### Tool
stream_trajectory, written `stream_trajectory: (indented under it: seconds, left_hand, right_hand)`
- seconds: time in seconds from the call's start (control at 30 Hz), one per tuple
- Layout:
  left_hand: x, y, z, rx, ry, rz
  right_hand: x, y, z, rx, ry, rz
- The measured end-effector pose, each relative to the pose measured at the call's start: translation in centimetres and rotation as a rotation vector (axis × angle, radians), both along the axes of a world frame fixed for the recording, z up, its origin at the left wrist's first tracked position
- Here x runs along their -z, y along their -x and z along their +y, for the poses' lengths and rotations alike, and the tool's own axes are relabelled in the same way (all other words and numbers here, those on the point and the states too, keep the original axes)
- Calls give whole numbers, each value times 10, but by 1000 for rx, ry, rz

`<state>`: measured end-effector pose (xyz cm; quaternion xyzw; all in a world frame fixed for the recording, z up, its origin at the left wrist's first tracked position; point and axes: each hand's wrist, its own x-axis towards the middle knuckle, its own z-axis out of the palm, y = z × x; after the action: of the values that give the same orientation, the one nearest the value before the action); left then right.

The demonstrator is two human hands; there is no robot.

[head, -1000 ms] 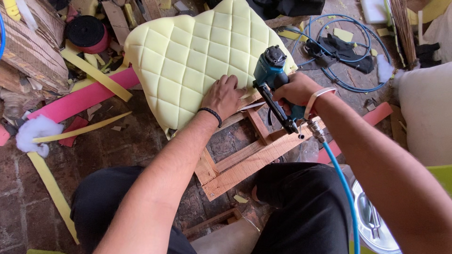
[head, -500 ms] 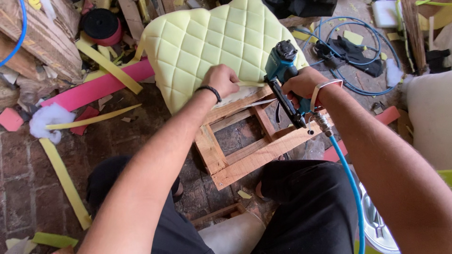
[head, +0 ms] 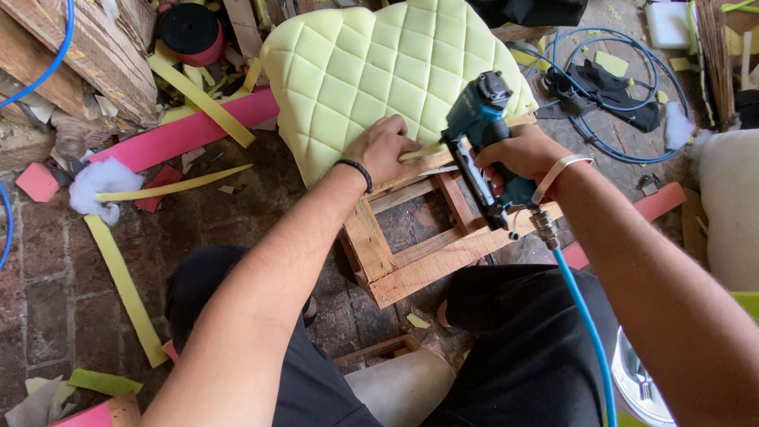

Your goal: The person fits a quilted yellow foam cover over a wooden chair frame, pulls and smooths the edges, and uses a pneumatic staple gun to secure the cover to the frame. The person also briefly measures the frame with a tape measure.

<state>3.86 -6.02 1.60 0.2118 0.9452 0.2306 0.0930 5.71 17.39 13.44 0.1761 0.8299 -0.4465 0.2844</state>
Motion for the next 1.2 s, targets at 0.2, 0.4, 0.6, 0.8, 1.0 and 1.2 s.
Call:
stream_trajectory:
  seconds: [0.2, 0.4, 0.6, 0.8, 1.0, 1.2]
  left_hand:
    - [1, -12, 3, 39, 229, 247]
    - [5, -11, 2, 15, 174, 203]
    - [4, -26, -21, -17, 22, 258]
    - [5, -23, -68, -343, -314, -96]
    - [30, -15, -72, -231, -415, 9]
    - [43, -19, -72, -115, -304, 145]
  right_hand:
    - [4, -9, -21, 10, -74, -67]
    - [10, -10, -28, -68, -71, -9]
    - [14, -14, -36, -63, -215, -8]
    - [20, -17, -37, 19, -47, 37]
    - [22, -16, -40, 20, -95, 26]
    - [13, -25, -47, -80, -200, 58]
